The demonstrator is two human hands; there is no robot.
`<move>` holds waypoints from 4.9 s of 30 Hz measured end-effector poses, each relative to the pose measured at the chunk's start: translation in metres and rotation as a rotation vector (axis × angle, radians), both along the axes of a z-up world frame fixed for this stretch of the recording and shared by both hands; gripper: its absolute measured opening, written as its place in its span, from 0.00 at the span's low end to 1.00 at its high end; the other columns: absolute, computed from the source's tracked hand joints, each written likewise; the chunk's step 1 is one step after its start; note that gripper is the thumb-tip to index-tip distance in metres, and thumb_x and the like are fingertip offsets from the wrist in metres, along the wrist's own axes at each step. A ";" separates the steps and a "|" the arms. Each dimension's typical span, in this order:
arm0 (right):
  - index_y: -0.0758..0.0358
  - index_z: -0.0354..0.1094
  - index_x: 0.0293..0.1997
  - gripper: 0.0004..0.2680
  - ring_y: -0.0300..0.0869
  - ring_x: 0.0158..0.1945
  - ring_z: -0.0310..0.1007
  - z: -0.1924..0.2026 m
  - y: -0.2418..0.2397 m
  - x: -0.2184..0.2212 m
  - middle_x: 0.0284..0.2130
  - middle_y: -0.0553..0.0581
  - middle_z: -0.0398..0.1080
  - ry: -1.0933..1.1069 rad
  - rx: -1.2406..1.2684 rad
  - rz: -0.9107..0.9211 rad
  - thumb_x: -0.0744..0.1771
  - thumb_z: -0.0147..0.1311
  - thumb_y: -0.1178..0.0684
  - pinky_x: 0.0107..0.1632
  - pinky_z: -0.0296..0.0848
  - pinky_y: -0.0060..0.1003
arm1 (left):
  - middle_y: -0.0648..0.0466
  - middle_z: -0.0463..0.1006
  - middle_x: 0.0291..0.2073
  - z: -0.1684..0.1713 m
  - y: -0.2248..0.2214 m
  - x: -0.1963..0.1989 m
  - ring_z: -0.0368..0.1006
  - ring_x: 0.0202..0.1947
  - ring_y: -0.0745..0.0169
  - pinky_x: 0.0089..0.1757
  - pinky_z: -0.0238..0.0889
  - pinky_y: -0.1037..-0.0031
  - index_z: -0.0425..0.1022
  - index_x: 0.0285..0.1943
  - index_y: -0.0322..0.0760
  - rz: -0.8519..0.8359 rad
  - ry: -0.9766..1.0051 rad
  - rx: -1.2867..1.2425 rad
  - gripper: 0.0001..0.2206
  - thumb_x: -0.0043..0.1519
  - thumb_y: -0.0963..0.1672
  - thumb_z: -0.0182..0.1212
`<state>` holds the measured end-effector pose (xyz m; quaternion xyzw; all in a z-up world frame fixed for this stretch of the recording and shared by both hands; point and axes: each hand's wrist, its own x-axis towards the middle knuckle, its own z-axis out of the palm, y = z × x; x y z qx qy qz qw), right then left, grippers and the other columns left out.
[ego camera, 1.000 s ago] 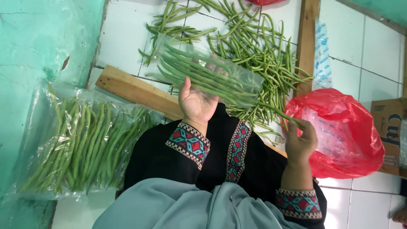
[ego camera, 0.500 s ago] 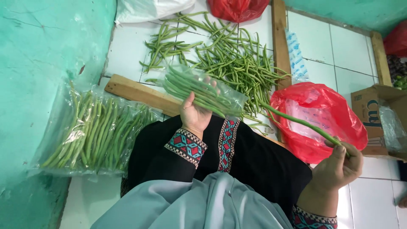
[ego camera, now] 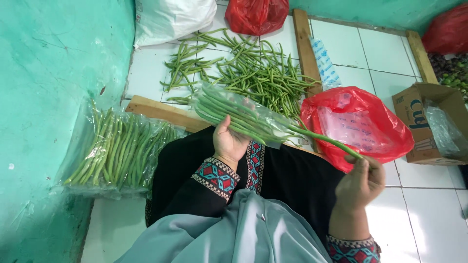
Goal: Packing green beans into small plastic bags by hand
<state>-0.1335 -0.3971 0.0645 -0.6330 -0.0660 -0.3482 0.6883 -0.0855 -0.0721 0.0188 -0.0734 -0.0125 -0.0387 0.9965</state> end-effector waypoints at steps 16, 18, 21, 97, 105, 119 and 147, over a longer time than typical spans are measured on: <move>0.74 0.70 0.50 0.07 0.46 0.39 0.76 -0.009 0.061 0.001 0.31 0.67 0.73 0.127 -0.100 0.057 0.75 0.44 0.60 0.51 0.76 0.40 | 0.44 0.78 0.58 0.051 -0.057 -0.032 0.72 0.59 0.41 0.62 0.63 0.51 0.76 0.61 0.39 -0.076 0.280 0.177 0.19 0.60 0.46 0.61; 0.73 0.73 0.44 0.06 0.47 0.41 0.76 -0.015 0.048 0.001 0.32 0.66 0.74 0.140 -0.337 0.050 0.73 0.51 0.60 0.53 0.74 0.43 | 0.40 0.77 0.58 0.052 -0.059 -0.033 0.70 0.61 0.38 0.62 0.62 0.49 0.75 0.62 0.35 -0.082 0.261 0.187 0.20 0.61 0.45 0.61; 0.73 0.75 0.43 0.04 0.56 0.43 0.73 -0.019 0.038 0.009 0.38 0.68 0.74 0.021 -0.565 0.004 0.69 0.61 0.60 0.53 0.71 0.47 | 0.42 0.76 0.59 0.040 -0.071 -0.033 0.70 0.60 0.38 0.62 0.61 0.48 0.74 0.64 0.38 -0.113 0.300 0.196 0.21 0.61 0.46 0.60; 0.69 0.71 0.50 0.11 0.56 0.44 0.83 0.047 0.115 -0.020 0.40 0.72 0.77 0.453 0.602 0.599 0.69 0.54 0.51 0.51 0.81 0.62 | 0.59 0.79 0.52 -0.035 -0.027 -0.064 0.76 0.52 0.69 0.50 0.69 0.78 0.75 0.65 0.48 -0.011 -0.326 1.565 0.31 0.50 0.47 0.81; 0.69 0.70 0.50 0.09 0.56 0.44 0.82 -0.056 0.088 -0.004 0.41 0.72 0.77 0.601 0.531 0.576 0.69 0.56 0.54 0.50 0.81 0.57 | 0.54 0.84 0.38 -0.028 -0.050 -0.088 0.76 0.41 0.69 0.42 0.72 0.76 0.83 0.49 0.37 -0.375 -0.171 1.390 0.10 0.59 0.40 0.71; 0.70 0.73 0.38 0.05 0.40 0.41 0.73 -0.012 0.093 -0.018 0.31 0.61 0.75 0.625 0.054 0.546 0.66 0.66 0.61 0.44 0.74 0.38 | 0.53 0.85 0.35 -0.018 -0.050 -0.083 0.78 0.43 0.68 0.44 0.72 0.71 0.84 0.45 0.39 -0.260 -0.087 1.589 0.09 0.57 0.42 0.73; 0.66 0.76 0.46 0.11 0.38 0.32 0.71 -0.101 0.093 0.000 0.29 0.54 0.74 0.824 -0.251 0.662 0.62 0.70 0.59 0.37 0.72 0.33 | 0.49 0.83 0.36 -0.054 -0.032 -0.052 0.78 0.38 0.66 0.39 0.74 0.75 0.79 0.52 0.34 -0.011 0.017 1.279 0.09 0.70 0.44 0.57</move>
